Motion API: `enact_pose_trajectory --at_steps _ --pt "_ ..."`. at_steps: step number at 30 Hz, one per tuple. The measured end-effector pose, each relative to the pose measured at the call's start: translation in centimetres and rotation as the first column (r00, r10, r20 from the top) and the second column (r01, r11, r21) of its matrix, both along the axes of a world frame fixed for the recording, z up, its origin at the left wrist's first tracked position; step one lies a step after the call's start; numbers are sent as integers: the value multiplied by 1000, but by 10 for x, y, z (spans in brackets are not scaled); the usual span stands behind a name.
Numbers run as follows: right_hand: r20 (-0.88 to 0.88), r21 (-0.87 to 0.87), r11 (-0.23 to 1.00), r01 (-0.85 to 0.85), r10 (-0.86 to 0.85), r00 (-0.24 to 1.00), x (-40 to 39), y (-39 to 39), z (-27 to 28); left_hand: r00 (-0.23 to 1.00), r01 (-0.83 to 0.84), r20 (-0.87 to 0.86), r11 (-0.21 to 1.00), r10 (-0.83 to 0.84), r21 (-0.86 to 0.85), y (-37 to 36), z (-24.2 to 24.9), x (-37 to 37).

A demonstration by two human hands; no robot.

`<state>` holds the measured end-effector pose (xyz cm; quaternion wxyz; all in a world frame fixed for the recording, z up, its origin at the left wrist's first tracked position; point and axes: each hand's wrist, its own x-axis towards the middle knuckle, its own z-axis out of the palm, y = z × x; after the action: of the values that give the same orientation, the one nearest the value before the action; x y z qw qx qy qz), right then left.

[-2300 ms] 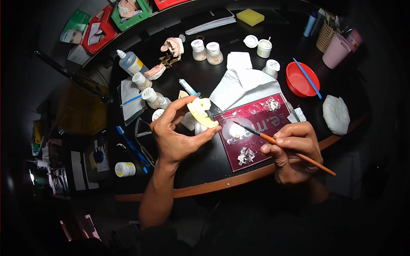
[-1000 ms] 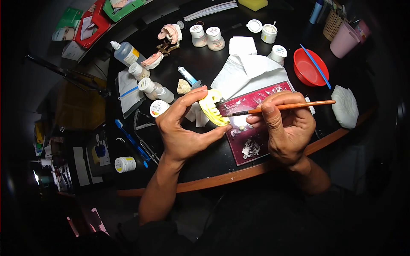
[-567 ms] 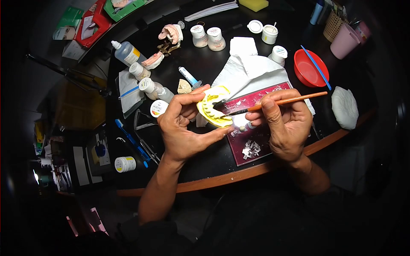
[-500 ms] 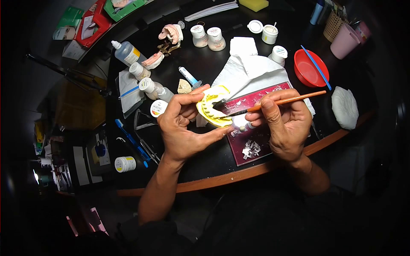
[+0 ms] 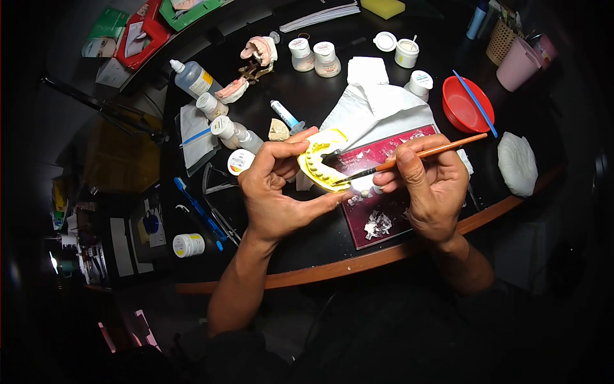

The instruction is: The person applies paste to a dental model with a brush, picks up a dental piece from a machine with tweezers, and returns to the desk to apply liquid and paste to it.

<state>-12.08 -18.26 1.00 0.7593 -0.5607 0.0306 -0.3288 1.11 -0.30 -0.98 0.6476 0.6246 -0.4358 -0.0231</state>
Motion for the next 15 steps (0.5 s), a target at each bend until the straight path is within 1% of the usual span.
enact_pose_trajectory --at_steps 2,5,8,15 --pt "13 5 1000 8 -8 1000 0 -1 -1 1000 -1 10 1000 1 1 0 0 1" --pt "-48 -52 998 35 -37 998 1 1 2 999 2 42 1000 -1 -9 0 0 1" --pt "-42 -25 999 34 -35 999 1 1 0 999 4 54 1000 -3 -22 -2 1 1" --pt "-62 -40 997 67 -69 996 2 -4 -1 993 -6 119 999 11 -45 -2 2 2"
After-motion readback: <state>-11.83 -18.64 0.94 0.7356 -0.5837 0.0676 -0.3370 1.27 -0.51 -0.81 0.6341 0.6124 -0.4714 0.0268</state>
